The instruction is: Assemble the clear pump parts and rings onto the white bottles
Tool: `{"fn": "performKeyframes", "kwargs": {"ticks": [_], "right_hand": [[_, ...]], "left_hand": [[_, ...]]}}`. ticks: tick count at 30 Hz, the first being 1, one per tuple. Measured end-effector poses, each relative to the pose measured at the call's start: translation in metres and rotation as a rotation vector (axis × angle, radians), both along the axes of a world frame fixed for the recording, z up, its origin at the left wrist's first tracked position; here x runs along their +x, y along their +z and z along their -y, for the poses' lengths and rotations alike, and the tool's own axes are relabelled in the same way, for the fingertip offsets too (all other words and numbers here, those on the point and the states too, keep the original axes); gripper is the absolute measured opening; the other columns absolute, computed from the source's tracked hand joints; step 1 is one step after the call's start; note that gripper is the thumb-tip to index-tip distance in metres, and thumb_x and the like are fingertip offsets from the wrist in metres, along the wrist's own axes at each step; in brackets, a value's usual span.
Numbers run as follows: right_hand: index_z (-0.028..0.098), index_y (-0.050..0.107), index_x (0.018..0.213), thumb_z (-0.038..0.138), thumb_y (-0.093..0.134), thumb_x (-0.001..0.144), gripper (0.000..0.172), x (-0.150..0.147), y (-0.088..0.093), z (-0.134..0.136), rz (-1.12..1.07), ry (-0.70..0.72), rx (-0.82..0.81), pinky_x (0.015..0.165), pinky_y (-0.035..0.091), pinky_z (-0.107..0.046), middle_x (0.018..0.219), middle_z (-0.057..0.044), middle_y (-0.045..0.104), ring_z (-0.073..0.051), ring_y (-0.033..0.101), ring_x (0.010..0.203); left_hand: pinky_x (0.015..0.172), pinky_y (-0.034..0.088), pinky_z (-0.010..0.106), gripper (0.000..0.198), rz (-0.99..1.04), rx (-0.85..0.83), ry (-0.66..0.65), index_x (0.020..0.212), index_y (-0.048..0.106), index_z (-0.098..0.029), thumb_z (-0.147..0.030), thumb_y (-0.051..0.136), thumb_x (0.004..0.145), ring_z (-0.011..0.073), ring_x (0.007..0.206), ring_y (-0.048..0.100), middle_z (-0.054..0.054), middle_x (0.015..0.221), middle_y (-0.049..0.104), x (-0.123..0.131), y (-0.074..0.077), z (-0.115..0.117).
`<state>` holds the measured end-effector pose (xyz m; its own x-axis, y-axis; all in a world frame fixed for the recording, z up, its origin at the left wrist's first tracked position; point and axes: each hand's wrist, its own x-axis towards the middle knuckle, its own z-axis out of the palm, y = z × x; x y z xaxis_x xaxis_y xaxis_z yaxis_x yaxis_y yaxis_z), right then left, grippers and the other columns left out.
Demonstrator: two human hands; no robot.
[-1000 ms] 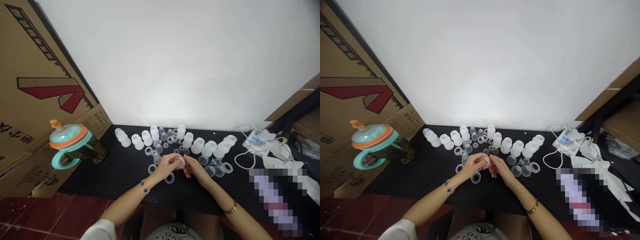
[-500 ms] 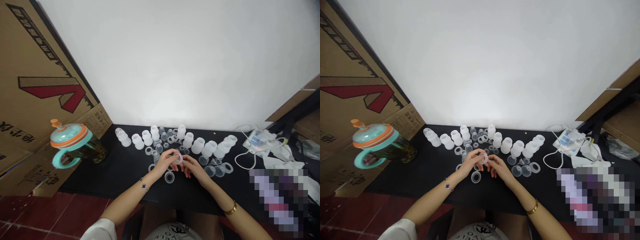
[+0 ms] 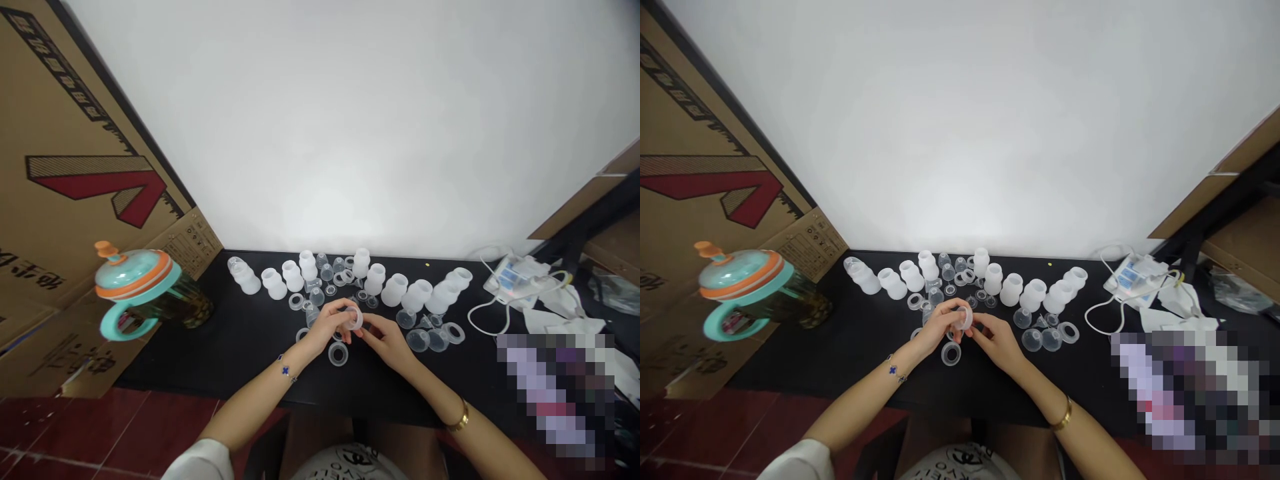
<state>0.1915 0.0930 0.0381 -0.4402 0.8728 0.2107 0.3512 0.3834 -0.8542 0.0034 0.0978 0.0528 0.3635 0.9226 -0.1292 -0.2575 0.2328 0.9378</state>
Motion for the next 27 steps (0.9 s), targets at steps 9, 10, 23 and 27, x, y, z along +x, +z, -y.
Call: {"fn": "performKeyframes", "kwargs": {"ticks": [9,10,23,27], "right_hand": [[0.023,0.074,0.11,0.038,0.052,0.098,0.029,0.001,0.0006,-0.0004,0.015,-0.006,-0.04,0.061,0.043,-0.026,0.08,-0.002,0.07,-0.016,0.057,0.061],[0.023,0.074,0.11,0.039,0.051,0.099,0.03,0.001,0.0004,-0.0005,0.011,-0.005,-0.052,0.061,0.043,-0.027,0.08,-0.002,0.07,-0.017,0.057,0.062],[0.022,0.067,0.124,0.04,0.049,0.098,0.037,0.001,0.0036,0.0002,0.016,-0.046,-0.081,0.066,0.046,-0.029,0.075,-0.003,0.068,-0.019,0.059,0.064],[0.022,0.068,0.123,0.036,0.047,0.098,0.035,0.001,-0.0006,-0.0007,-0.004,-0.038,-0.06,0.065,0.046,-0.029,0.075,-0.003,0.067,-0.018,0.058,0.062]], "left_hand": [[0.039,0.042,0.018,0.037,-0.019,-0.034,-0.015,0.098,0.059,-0.015,-0.047,0.069,0.081,0.0125,0.04,0.06,0.005,0.066,0.072,0.0005,0.0017,-0.0002],[0.04,0.044,0.018,0.038,-0.01,-0.042,-0.024,0.099,0.059,-0.015,-0.047,0.068,0.082,0.0128,0.041,0.061,0.006,0.067,0.072,0.0007,0.0012,-0.0003],[0.048,0.051,0.021,0.047,0.022,-0.067,-0.055,0.119,0.06,-0.014,-0.044,0.067,0.084,0.0138,0.048,0.065,0.01,0.078,0.075,0.0005,0.0045,0.0004],[0.049,0.051,0.022,0.046,0.071,-0.066,-0.085,0.12,0.061,-0.013,-0.04,0.064,0.083,0.014,0.05,0.064,0.011,0.082,0.075,0.0,0.0026,-0.0003]]}}
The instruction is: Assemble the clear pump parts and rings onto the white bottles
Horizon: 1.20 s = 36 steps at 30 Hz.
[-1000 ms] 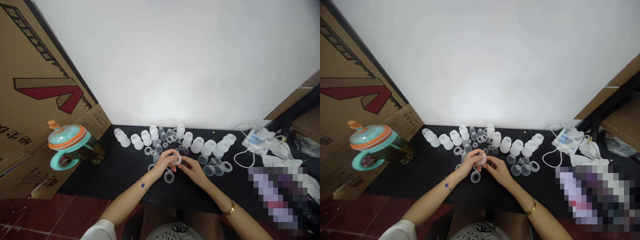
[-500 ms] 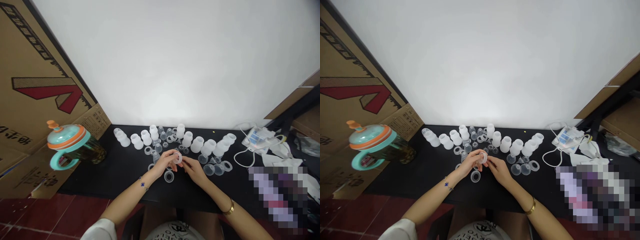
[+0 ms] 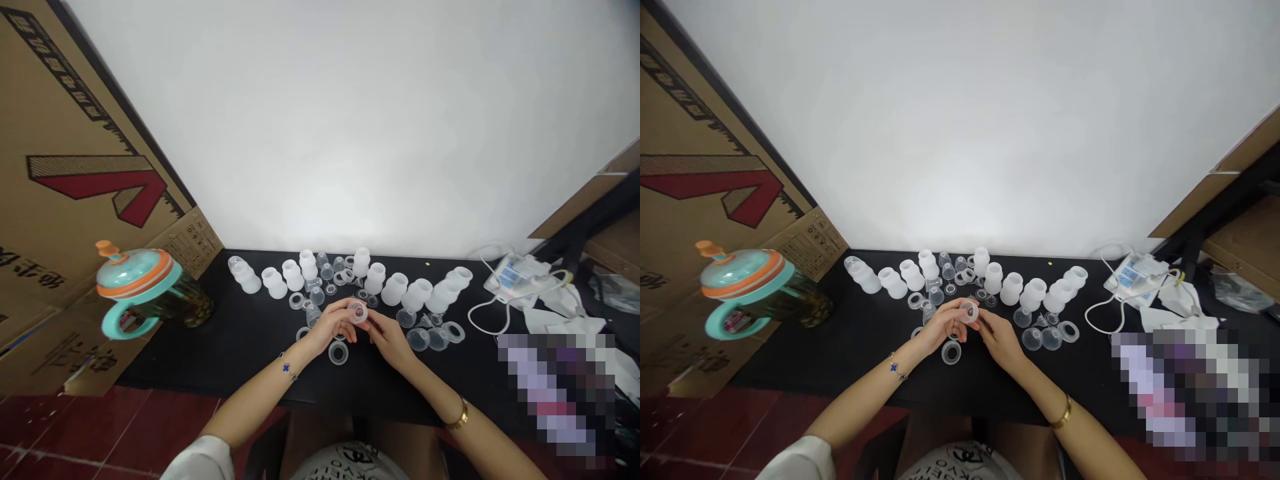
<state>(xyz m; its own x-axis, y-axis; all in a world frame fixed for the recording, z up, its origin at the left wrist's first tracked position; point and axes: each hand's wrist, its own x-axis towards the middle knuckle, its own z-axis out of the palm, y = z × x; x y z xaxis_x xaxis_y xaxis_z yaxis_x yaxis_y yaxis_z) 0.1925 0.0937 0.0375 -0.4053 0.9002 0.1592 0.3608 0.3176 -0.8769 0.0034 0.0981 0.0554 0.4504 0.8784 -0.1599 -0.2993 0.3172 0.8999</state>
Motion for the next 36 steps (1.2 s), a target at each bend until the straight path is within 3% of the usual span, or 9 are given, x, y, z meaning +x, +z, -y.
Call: {"fn": "performKeyframes", "kwargs": {"ticks": [11,17,21,27,32,36], "right_hand": [[0.023,0.07,0.117,0.04,0.047,0.098,0.034,0.0009,-0.0026,-0.001,0.015,-0.017,-0.008,0.063,0.048,-0.03,0.082,-0.005,0.07,-0.02,0.059,0.064],[0.022,0.063,0.131,0.036,0.053,0.092,0.042,0.002,-0.0072,-0.0025,0.032,-0.063,-0.011,0.062,0.048,-0.031,0.079,-0.004,0.069,-0.02,0.058,0.063],[0.022,0.068,0.121,0.037,0.051,0.095,0.036,0.0017,-0.0079,-0.0034,0.03,-0.046,0.014,0.062,0.047,-0.031,0.083,-0.005,0.069,-0.02,0.059,0.064],[0.022,0.071,0.107,0.037,0.048,0.096,0.029,0.0009,-0.0021,-0.0024,0.049,-0.018,0.026,0.062,0.046,-0.03,0.07,-0.003,0.065,-0.021,0.06,0.063],[0.022,0.07,0.103,0.033,0.05,0.095,0.025,0.0009,-0.002,-0.0017,0.04,-0.015,0.028,0.056,0.043,-0.028,0.066,-0.002,0.063,-0.019,0.057,0.057],[0.022,0.07,0.102,0.03,0.049,0.095,0.024,0.0014,-0.0032,-0.0016,0.049,-0.01,0.024,0.056,0.043,-0.028,0.067,-0.002,0.063,-0.019,0.057,0.055]], "left_hand": [[0.047,0.045,0.02,0.043,-0.031,0.024,0.025,0.116,0.064,-0.013,-0.036,0.066,0.08,0.0111,0.046,0.06,0.01,0.08,0.075,-0.0002,-0.0016,0.0005],[0.045,0.043,0.019,0.049,-0.084,-0.002,0.004,0.121,0.065,-0.012,-0.039,0.068,0.08,0.01,0.044,0.059,0.011,0.081,0.076,-0.0012,0.0005,-0.0008],[0.045,0.043,0.019,0.048,-0.1,0.004,0.01,0.12,0.067,-0.011,-0.037,0.068,0.08,0.0091,0.043,0.058,0.013,0.083,0.077,-0.0026,-0.0012,-0.0016],[0.045,0.044,0.019,0.048,-0.098,0.018,-0.01,0.119,0.07,-0.011,-0.038,0.069,0.079,0.0087,0.042,0.056,0.012,0.081,0.076,-0.0027,-0.0013,-0.0014],[0.044,0.041,0.021,0.047,-0.106,0.034,-0.006,0.116,0.072,-0.011,-0.038,0.07,0.078,0.0096,0.043,0.055,0.01,0.077,0.076,-0.0014,0.0051,0.0005],[0.044,0.039,0.02,0.047,-0.13,0.05,-0.013,0.117,0.072,-0.01,-0.038,0.068,0.079,0.0085,0.041,0.053,0.011,0.078,0.076,-0.0019,0.0018,-0.0002]]}}
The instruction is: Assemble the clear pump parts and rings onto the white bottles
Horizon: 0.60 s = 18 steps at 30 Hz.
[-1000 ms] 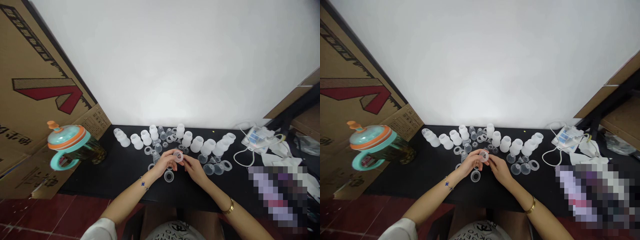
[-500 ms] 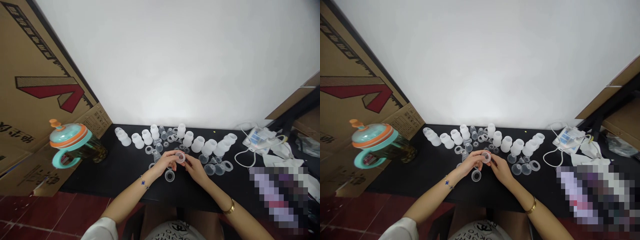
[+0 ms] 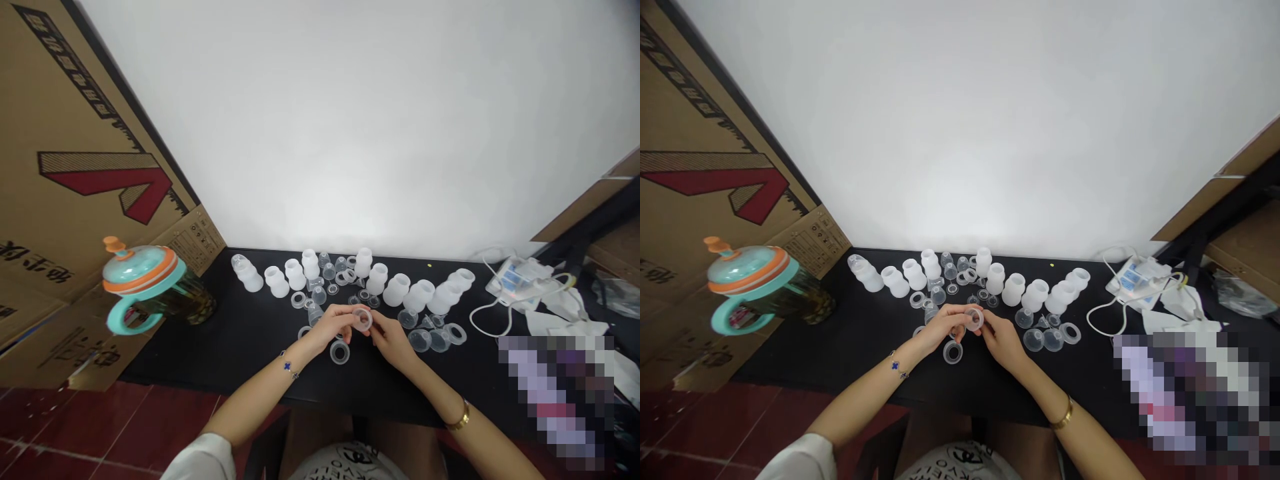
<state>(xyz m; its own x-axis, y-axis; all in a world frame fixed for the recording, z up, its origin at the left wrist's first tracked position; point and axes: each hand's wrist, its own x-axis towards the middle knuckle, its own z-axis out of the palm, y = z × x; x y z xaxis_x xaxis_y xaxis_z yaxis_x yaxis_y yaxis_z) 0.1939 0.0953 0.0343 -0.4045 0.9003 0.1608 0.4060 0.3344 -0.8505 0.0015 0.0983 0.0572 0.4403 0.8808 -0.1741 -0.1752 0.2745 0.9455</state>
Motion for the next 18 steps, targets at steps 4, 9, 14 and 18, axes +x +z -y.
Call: {"fn": "performKeyframes", "kwargs": {"ticks": [4,9,14,18], "right_hand": [[0.022,0.069,0.104,0.03,0.049,0.095,0.024,-0.0005,0.0022,0.0008,-0.015,0.01,-0.003,0.056,0.043,-0.029,0.067,-0.002,0.063,-0.02,0.057,0.056],[0.022,0.069,0.107,0.032,0.047,0.097,0.026,-0.001,0.0037,0.001,-0.005,0.022,0.016,0.057,0.044,-0.029,0.068,-0.002,0.064,-0.02,0.058,0.058],[0.021,0.069,0.107,0.032,0.046,0.098,0.027,-0.0001,0.0028,0.0004,0.016,0.03,0.035,0.058,0.045,-0.027,0.071,-0.003,0.065,-0.018,0.058,0.057],[0.02,0.068,0.108,0.03,0.046,0.099,0.026,-0.0001,0.0033,0.0004,0.009,0.037,0.056,0.055,0.045,-0.025,0.073,-0.003,0.067,-0.017,0.059,0.057]], "left_hand": [[0.043,0.038,0.019,0.045,-0.006,0.014,0.006,0.118,0.072,-0.01,-0.035,0.066,0.08,0.0076,0.039,0.052,0.011,0.079,0.076,-0.0006,-0.0041,-0.0011],[0.042,0.037,0.019,0.046,-0.01,0.018,0.006,0.12,0.071,-0.01,-0.033,0.064,0.081,0.0076,0.039,0.051,0.012,0.078,0.077,-0.0009,-0.0048,-0.0012],[0.042,0.037,0.019,0.045,-0.022,0.046,0.015,0.12,0.071,-0.01,-0.032,0.063,0.082,0.0068,0.039,0.049,0.011,0.077,0.076,-0.001,-0.005,-0.0004],[0.041,0.035,0.019,0.046,-0.034,0.061,0.015,0.121,0.071,-0.009,-0.031,0.062,0.082,0.0064,0.038,0.047,0.011,0.076,0.076,-0.0012,-0.0055,-0.0005]]}}
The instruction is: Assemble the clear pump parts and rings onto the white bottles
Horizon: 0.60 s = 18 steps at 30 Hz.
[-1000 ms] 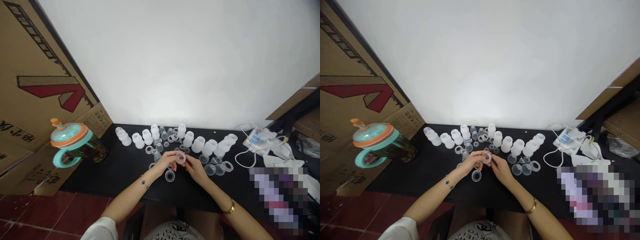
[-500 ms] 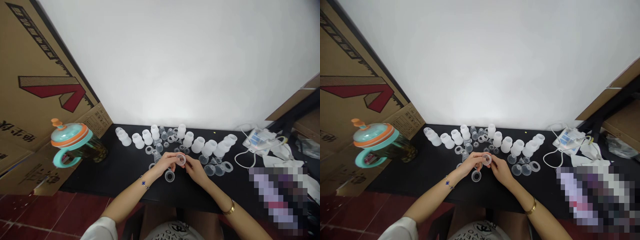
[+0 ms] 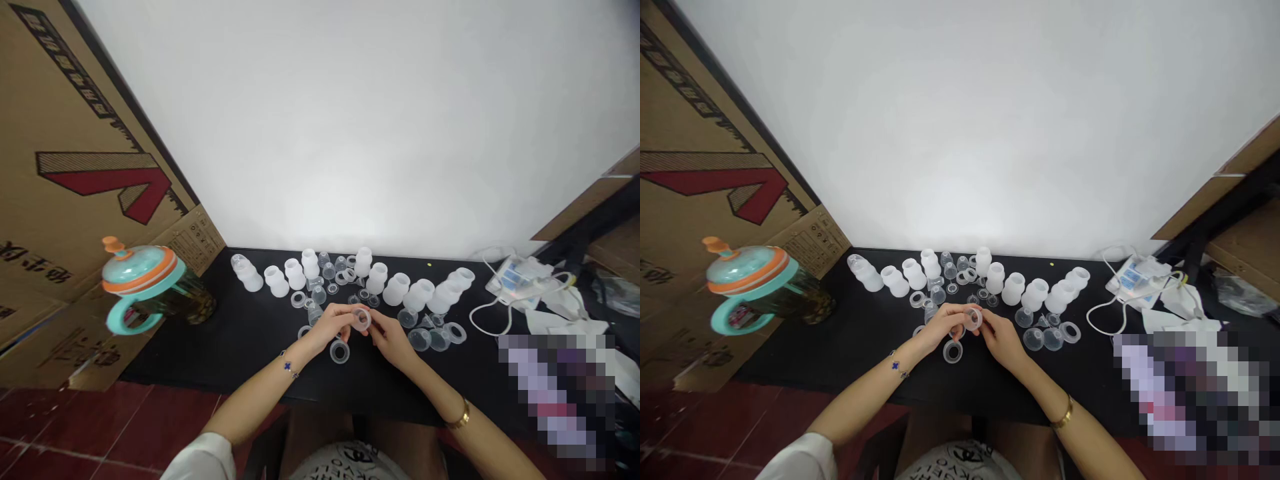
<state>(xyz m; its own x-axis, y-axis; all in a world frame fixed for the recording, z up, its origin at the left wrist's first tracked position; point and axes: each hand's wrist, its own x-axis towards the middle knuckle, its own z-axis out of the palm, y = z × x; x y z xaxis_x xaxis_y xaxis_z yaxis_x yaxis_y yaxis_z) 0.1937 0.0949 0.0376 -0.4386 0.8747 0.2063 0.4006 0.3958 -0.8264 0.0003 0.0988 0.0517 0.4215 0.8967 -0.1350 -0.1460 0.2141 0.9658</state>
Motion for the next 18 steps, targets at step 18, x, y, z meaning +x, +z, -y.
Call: {"fn": "performKeyframes", "kwargs": {"ticks": [18], "right_hand": [[0.02,0.068,0.104,0.024,0.048,0.098,0.022,-0.0017,0.0004,0.0002,0.038,-0.023,0.107,0.065,0.048,-0.028,0.083,-0.004,0.072,-0.02,0.066,0.069]], "left_hand": [[0.041,0.035,0.018,0.043,-0.028,0.016,0.009,0.118,0.072,-0.011,-0.026,0.062,0.079,0.0053,0.038,0.043,0.008,0.072,0.075,0.0015,0.0031,0.0002]]}}
